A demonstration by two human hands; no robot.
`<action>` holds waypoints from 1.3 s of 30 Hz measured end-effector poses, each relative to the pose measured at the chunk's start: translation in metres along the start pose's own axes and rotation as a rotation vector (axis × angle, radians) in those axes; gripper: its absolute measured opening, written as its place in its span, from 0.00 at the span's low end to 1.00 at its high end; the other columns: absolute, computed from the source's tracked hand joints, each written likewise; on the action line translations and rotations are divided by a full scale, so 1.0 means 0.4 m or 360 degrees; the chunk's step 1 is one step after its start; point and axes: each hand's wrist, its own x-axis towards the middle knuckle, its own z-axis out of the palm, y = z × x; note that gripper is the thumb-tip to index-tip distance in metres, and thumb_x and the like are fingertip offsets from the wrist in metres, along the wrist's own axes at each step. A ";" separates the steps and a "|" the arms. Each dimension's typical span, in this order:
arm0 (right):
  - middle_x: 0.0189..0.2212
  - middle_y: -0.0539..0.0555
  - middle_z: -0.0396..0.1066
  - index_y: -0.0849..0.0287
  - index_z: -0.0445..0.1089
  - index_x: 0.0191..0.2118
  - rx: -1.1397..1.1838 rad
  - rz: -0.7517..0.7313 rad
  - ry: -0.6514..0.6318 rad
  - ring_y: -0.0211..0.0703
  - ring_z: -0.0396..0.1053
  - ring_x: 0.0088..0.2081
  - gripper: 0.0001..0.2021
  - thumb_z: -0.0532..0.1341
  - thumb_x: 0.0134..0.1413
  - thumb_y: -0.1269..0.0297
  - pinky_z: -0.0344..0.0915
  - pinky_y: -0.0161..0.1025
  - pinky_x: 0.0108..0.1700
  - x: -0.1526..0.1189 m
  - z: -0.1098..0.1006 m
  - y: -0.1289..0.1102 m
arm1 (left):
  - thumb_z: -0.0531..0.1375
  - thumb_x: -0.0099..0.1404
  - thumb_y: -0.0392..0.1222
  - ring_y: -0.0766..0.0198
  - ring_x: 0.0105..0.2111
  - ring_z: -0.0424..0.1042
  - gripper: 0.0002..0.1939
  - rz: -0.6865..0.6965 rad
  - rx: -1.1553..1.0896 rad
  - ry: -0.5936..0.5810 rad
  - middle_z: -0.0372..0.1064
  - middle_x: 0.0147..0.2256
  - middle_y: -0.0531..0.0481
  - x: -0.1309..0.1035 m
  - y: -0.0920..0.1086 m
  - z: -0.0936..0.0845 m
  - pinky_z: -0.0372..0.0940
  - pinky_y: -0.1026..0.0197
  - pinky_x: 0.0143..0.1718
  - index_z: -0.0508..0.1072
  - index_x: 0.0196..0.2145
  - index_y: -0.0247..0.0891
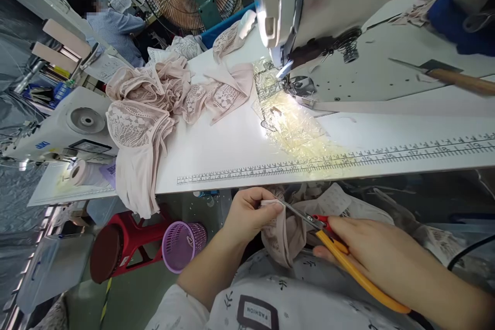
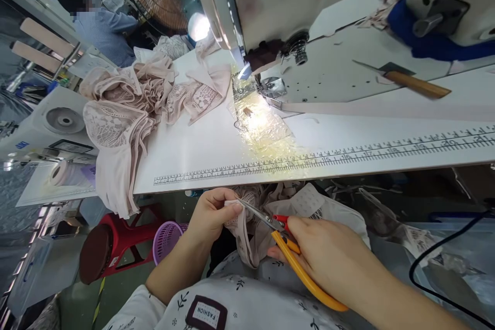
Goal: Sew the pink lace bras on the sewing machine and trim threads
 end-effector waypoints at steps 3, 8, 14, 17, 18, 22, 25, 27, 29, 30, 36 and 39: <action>0.15 0.51 0.65 0.53 0.53 0.20 0.0075 0.0019 -0.0011 0.45 0.64 0.17 0.24 0.53 0.51 0.38 0.53 0.39 0.19 0.002 0.006 0.019 | 0.70 0.43 0.50 0.73 0.19 0.58 0.19 -0.0006 -0.0003 0.0007 0.63 0.18 0.54 0.002 0.000 0.003 0.53 0.67 0.22 0.69 0.19 0.33; 0.21 0.53 0.70 0.53 0.60 0.26 0.0635 0.0035 0.0210 0.43 0.68 0.22 0.20 0.56 0.51 0.41 0.62 0.37 0.21 0.021 -0.001 0.017 | 0.69 0.46 0.51 0.72 0.20 0.58 0.18 0.0117 0.0062 0.0059 0.63 0.19 0.54 0.001 0.009 0.002 0.55 0.67 0.23 0.70 0.21 0.34; 0.32 0.55 0.72 0.54 0.58 0.28 0.1234 0.0056 0.0327 0.43 0.69 0.27 0.20 0.65 0.42 0.46 0.70 0.41 0.28 0.070 0.048 -0.079 | 0.67 0.50 0.52 0.70 0.21 0.61 0.16 0.0346 0.0218 0.0204 0.66 0.21 0.52 -0.015 0.024 0.004 0.58 0.65 0.24 0.72 0.23 0.35; 0.26 0.52 0.68 0.54 0.59 0.29 0.1365 0.0089 0.0363 0.42 0.68 0.25 0.17 0.63 0.46 0.47 0.70 0.41 0.27 0.076 0.067 -0.096 | 0.68 0.48 0.52 0.67 0.24 0.64 0.16 0.0421 0.0151 0.0284 0.68 0.23 0.51 -0.024 0.023 0.005 0.61 0.63 0.28 0.74 0.23 0.35; 0.26 0.51 0.67 0.54 0.61 0.29 0.1385 0.0073 0.0342 0.42 0.67 0.25 0.17 0.62 0.47 0.47 0.69 0.40 0.27 0.073 0.065 -0.093 | 0.68 0.47 0.53 0.68 0.24 0.64 0.17 0.0410 0.0102 0.0284 0.68 0.23 0.51 -0.026 0.022 0.004 0.61 0.63 0.28 0.74 0.23 0.35; 0.21 0.48 0.64 0.53 0.62 0.32 0.1444 0.0060 0.0045 0.39 0.62 0.19 0.16 0.63 0.48 0.47 0.62 0.37 0.19 0.044 0.030 -0.067 | 0.71 0.42 0.54 0.71 0.21 0.62 0.21 0.0226 -0.0173 0.0142 0.67 0.21 0.53 -0.031 0.015 0.001 0.59 0.66 0.24 0.73 0.23 0.33; 0.18 0.46 0.62 0.53 0.61 0.30 0.1412 0.0088 -0.0056 0.38 0.60 0.18 0.16 0.63 0.48 0.47 0.61 0.36 0.18 0.024 0.011 -0.055 | 0.72 0.39 0.53 0.72 0.20 0.62 0.22 0.0113 -0.0296 0.0032 0.67 0.20 0.53 -0.034 0.010 0.003 0.57 0.67 0.22 0.73 0.23 0.32; 0.17 0.47 0.62 0.52 0.61 0.30 0.1345 0.0090 -0.0056 0.40 0.62 0.19 0.15 0.62 0.49 0.48 0.62 0.37 0.18 0.015 0.009 -0.047 | 0.72 0.40 0.53 0.72 0.20 0.62 0.22 0.0073 -0.0321 -0.0036 0.66 0.20 0.53 -0.037 0.008 0.005 0.57 0.67 0.22 0.73 0.24 0.32; 0.17 0.47 0.63 0.52 0.61 0.31 0.1270 0.0080 -0.0079 0.41 0.63 0.19 0.14 0.61 0.51 0.49 0.62 0.37 0.19 0.009 0.012 -0.035 | 0.72 0.40 0.53 0.73 0.20 0.62 0.22 0.0050 -0.0339 -0.0084 0.66 0.20 0.53 -0.040 0.007 0.008 0.57 0.67 0.22 0.73 0.24 0.32; 0.18 0.47 0.63 0.52 0.61 0.32 0.1232 0.0073 -0.0103 0.41 0.63 0.19 0.13 0.61 0.51 0.49 0.62 0.37 0.19 0.007 0.013 -0.029 | 0.72 0.39 0.53 0.73 0.20 0.62 0.23 0.0040 -0.0346 -0.0094 0.66 0.20 0.53 -0.042 0.007 0.010 0.57 0.67 0.22 0.73 0.24 0.31; 0.21 0.47 0.63 0.53 0.60 0.32 0.1115 0.0090 -0.0175 0.38 0.61 0.20 0.14 0.62 0.51 0.50 0.62 0.36 0.21 0.004 -0.001 -0.008 | 0.71 0.40 0.55 0.73 0.21 0.61 0.23 0.0042 -0.0389 -0.0086 0.65 0.20 0.54 -0.044 0.003 0.027 0.56 0.67 0.23 0.71 0.22 0.32; 0.20 0.45 0.59 0.54 0.60 0.33 0.1053 0.0131 -0.0205 0.35 0.57 0.19 0.14 0.62 0.52 0.51 0.58 0.34 0.20 0.004 -0.019 -0.009 | 0.71 0.42 0.54 0.73 0.20 0.60 0.22 0.0062 -0.0374 -0.0161 0.63 0.19 0.54 -0.039 -0.006 0.031 0.55 0.67 0.23 0.69 0.22 0.32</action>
